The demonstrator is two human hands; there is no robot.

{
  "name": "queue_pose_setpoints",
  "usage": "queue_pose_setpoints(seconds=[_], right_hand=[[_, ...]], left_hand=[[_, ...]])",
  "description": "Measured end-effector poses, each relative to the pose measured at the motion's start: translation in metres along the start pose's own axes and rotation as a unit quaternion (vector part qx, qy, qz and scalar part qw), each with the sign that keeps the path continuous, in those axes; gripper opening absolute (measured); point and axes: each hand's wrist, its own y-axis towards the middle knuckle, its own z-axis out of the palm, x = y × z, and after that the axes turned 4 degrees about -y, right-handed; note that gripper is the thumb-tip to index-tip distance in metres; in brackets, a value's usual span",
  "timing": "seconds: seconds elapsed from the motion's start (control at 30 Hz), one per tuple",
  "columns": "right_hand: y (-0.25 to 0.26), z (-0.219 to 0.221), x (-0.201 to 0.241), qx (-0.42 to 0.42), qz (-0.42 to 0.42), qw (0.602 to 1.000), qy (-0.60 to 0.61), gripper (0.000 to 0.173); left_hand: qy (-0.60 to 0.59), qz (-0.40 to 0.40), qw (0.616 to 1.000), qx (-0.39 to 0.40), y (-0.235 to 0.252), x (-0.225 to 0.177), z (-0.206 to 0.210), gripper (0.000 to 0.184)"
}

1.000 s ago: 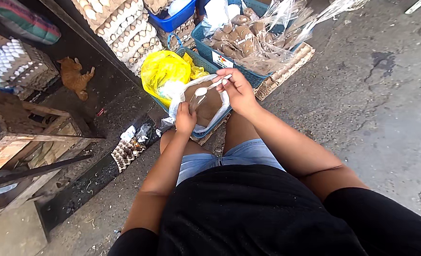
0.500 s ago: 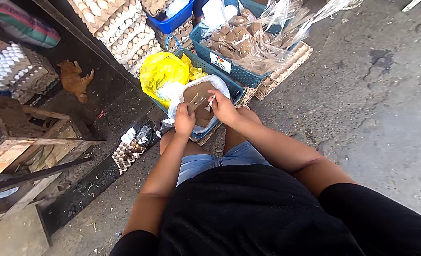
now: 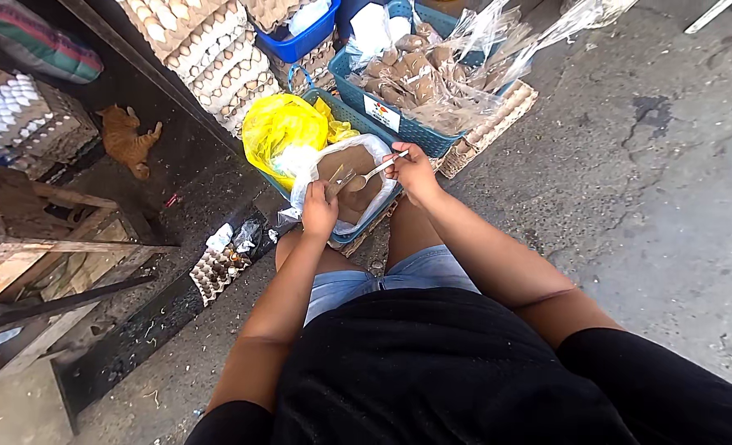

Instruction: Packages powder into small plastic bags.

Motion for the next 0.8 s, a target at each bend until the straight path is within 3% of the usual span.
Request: queue_pose_setpoints(seconds=[0.23, 0.4, 0.63, 0.8], right_hand=[[-0.002, -0.02, 0.034, -0.042, -0.036, 0.997, 0.055, 0.034], [-0.008, -0.016, 0.049, -0.029, -0.075, 0.995, 0.056, 0.033], [-0.019, 0.022, 0.042, 0.065, -0.096, 0.993, -0.035, 0.034], [-0.038, 0.039, 0.039, 0.183, -0.206, 0.954, -0.115, 0.024]], left_hand=[[0.001, 0.003, 1.0, 0.0, 0.0, 0.0, 0.0, 0.026], [0.008, 0.01, 1.0, 0.005, -0.002, 0.001, 0.0, 0.025], [0.003, 0.012, 1.0, 0.005, -0.002, 0.003, 0.0, 0.028], [-0.034, 0.009, 0.999, -0.026, -0.007, 0.004, -0.002, 0.036]])
